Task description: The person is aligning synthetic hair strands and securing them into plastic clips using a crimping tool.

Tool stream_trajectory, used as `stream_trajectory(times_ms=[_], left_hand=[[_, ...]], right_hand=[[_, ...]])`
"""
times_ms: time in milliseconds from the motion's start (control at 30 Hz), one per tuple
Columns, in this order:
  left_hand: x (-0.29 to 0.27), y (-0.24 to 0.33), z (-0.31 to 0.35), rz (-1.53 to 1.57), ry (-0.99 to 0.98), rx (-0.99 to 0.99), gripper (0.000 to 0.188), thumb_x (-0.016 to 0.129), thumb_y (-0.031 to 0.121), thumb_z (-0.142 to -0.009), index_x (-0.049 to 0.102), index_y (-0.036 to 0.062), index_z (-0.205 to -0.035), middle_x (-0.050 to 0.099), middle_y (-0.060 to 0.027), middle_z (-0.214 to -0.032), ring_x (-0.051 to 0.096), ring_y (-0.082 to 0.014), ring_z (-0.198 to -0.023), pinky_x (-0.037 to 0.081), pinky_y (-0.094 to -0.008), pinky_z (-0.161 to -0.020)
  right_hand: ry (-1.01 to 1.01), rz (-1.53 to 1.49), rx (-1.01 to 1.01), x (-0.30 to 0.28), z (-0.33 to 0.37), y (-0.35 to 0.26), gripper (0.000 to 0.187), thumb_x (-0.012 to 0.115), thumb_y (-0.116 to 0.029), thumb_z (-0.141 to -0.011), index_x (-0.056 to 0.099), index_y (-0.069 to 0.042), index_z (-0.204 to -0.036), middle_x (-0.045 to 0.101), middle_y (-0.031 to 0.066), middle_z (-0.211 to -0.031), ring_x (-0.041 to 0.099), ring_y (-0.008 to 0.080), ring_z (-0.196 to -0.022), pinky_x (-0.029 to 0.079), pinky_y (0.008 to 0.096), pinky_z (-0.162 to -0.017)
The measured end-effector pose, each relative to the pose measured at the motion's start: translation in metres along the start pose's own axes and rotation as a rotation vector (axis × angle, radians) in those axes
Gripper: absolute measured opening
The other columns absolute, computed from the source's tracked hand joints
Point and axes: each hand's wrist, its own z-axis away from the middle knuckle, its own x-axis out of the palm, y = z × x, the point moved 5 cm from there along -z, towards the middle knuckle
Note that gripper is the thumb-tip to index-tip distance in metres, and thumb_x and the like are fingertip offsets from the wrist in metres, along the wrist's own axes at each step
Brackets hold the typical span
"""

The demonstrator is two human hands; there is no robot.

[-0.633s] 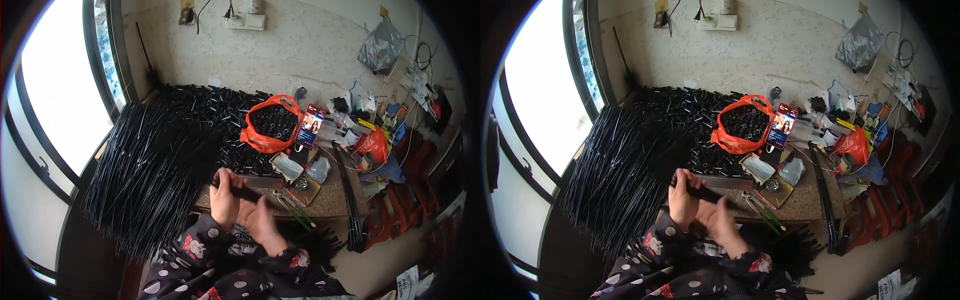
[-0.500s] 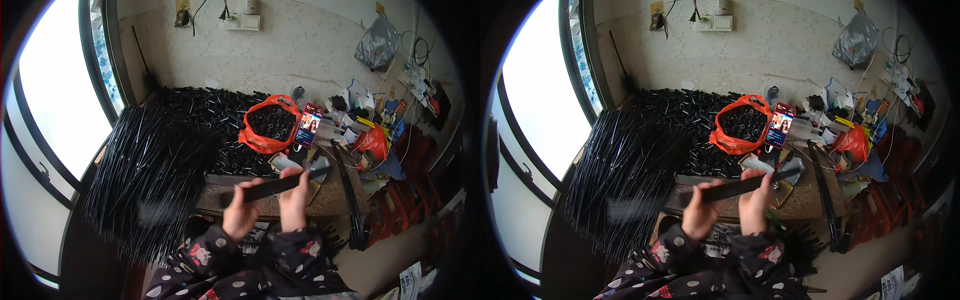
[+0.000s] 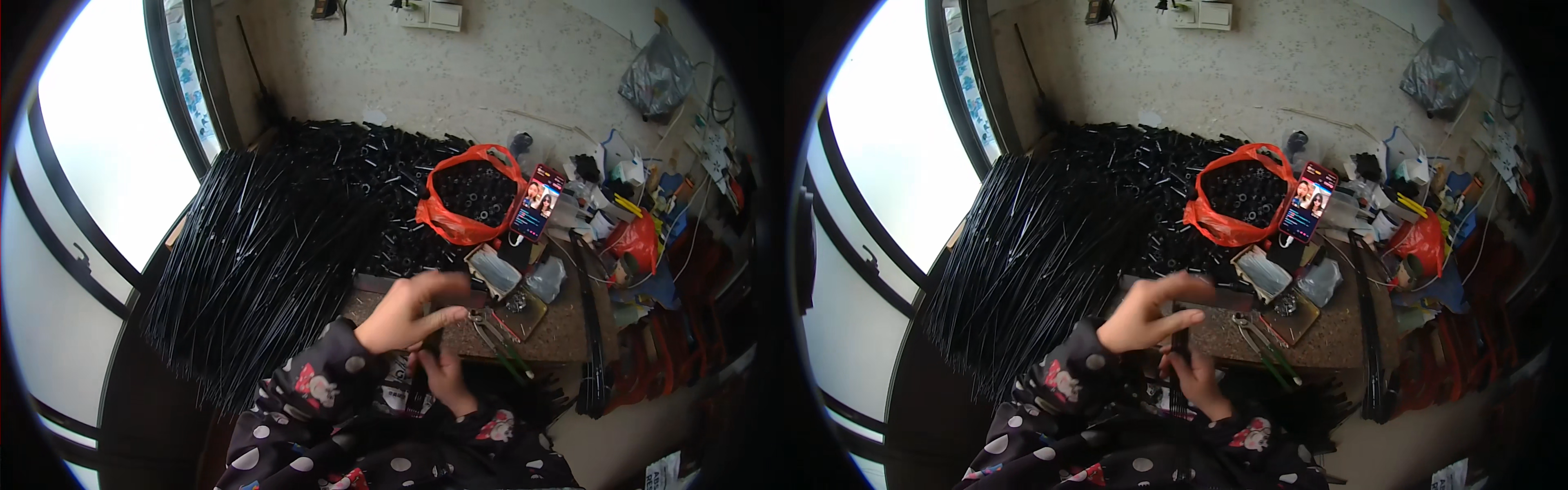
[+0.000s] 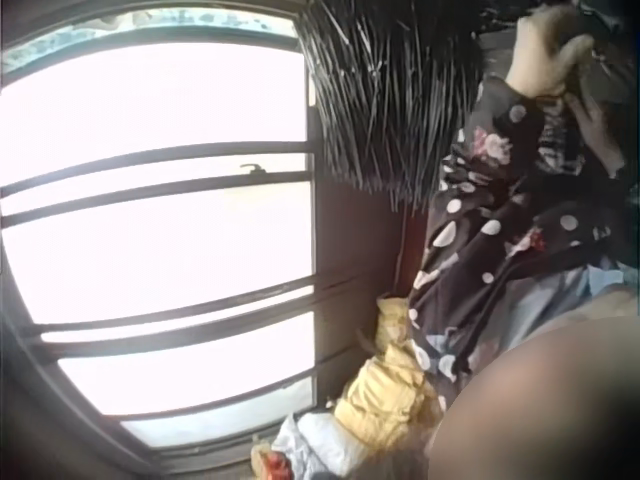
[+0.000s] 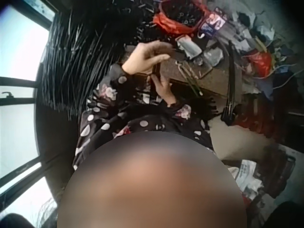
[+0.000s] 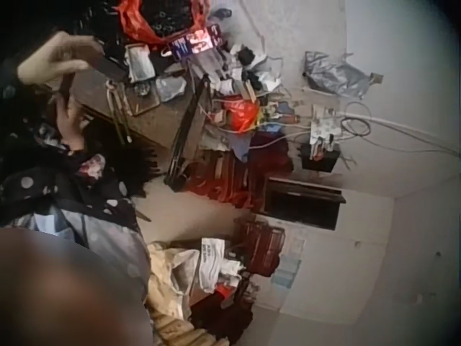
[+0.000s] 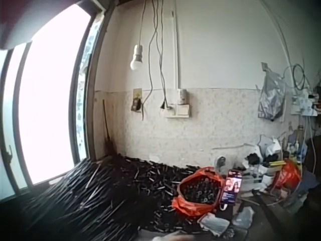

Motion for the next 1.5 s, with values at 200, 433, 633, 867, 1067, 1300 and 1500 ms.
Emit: stream_trajectory(times_ms=[200, 433, 633, 867, 1067, 1300, 1500], left_hand=[[0.023, 0.006, 0.016, 0.32, -0.617, 0.067, 0.031, 0.054, 0.028, -0.089, 0.062, 0.0011, -0.1, 0.065, -0.0101, -0.096, 0.055, -0.0222, -0.107, 0.027, -0.0425, -0.104], [-0.052, -0.154, -0.094, -0.437, -0.009, -0.233, 0.023, 0.062, 0.018, -0.075, 0.065, 0.0075, -0.096, 0.064, -0.0143, -0.086, 0.064, -0.0272, -0.077, 0.05, -0.0339, -0.071], [-0.098, -0.293, -0.155, -1.472, 0.2, -0.117, 0.015, 0.053, 0.019, -0.072, 0.067, 0.0144, -0.071, 0.059, -0.0033, -0.082, 0.054, -0.0222, -0.095, 0.043, -0.039, -0.084], [-0.112, -0.284, -0.185, -1.644, -0.115, -0.015, 0.012, 0.054, 0.016, -0.072, 0.065, 0.0137, -0.072, 0.06, -0.0013, -0.083, 0.054, -0.0191, -0.095, 0.037, -0.0454, -0.091], [-0.149, -0.193, -0.162, -0.451, 0.534, -0.136, 0.01, 0.051, -0.002, -0.075, 0.05, 0.0046, -0.083, 0.062, -0.0094, -0.088, 0.059, -0.0182, -0.085, 0.044, -0.0272, -0.075], [-0.067, -0.178, -0.091, -0.661, -0.206, 0.038, 0.023, 0.065, 0.018, -0.069, 0.057, 0.0048, -0.085, 0.059, -0.0145, -0.083, 0.059, -0.0332, -0.076, 0.048, -0.04, -0.065], [-0.027, -0.222, -0.045, -1.111, -0.252, -0.343, 0.016, 0.057, 0.018, -0.073, 0.06, 0.0094, -0.086, 0.062, -0.0118, -0.082, 0.062, -0.0316, -0.078, 0.05, -0.0406, -0.062]], right_hand=[[0.037, -0.197, 0.278, -0.041, 0.018, 0.088, 0.022, 0.047, -0.015, -0.091, 0.058, -0.003, -0.106, 0.062, 0.0039, -0.094, 0.057, 0.0114, -0.085, 0.045, 0.0268, -0.078], [0.436, -0.41, 0.25, -0.043, 0.009, 0.042, 0.018, 0.047, -0.015, -0.092, 0.052, 0.0, -0.098, 0.06, 0.0113, -0.079, 0.058, 0.0194, -0.065, 0.047, 0.0312, -0.06], [0.463, -0.365, 0.284, -0.052, -0.006, 0.052, 0.018, 0.044, -0.013, -0.094, 0.051, 0.001, -0.102, 0.06, 0.0099, -0.08, 0.059, 0.0166, -0.069, 0.048, 0.0288, -0.067], [0.473, -0.338, 0.309, -0.061, -0.01, 0.061, 0.017, 0.044, -0.012, -0.093, 0.052, 0.001, -0.1, 0.061, 0.0101, -0.08, 0.059, 0.0167, -0.071, 0.049, 0.0295, -0.067], [0.43, -0.334, 0.297, -0.048, -0.015, 0.052, 0.017, 0.043, -0.013, -0.093, 0.051, 0.001, -0.1, 0.06, 0.0104, -0.077, 0.059, 0.0182, -0.066, 0.049, 0.03, -0.062], [0.368, -0.259, 0.235, -0.031, -0.004, 0.035, 0.017, 0.044, -0.015, -0.093, 0.051, -0.001, -0.098, 0.059, 0.01, -0.075, 0.059, 0.0182, -0.065, 0.048, 0.0291, -0.061], [0.464, -0.391, 0.292, -0.024, 0.006, 0.037, 0.013, 0.047, -0.014, -0.092, 0.049, -0.004, -0.1, 0.06, 0.0107, -0.077, 0.059, 0.0196, -0.066, 0.048, 0.0306, -0.063]])
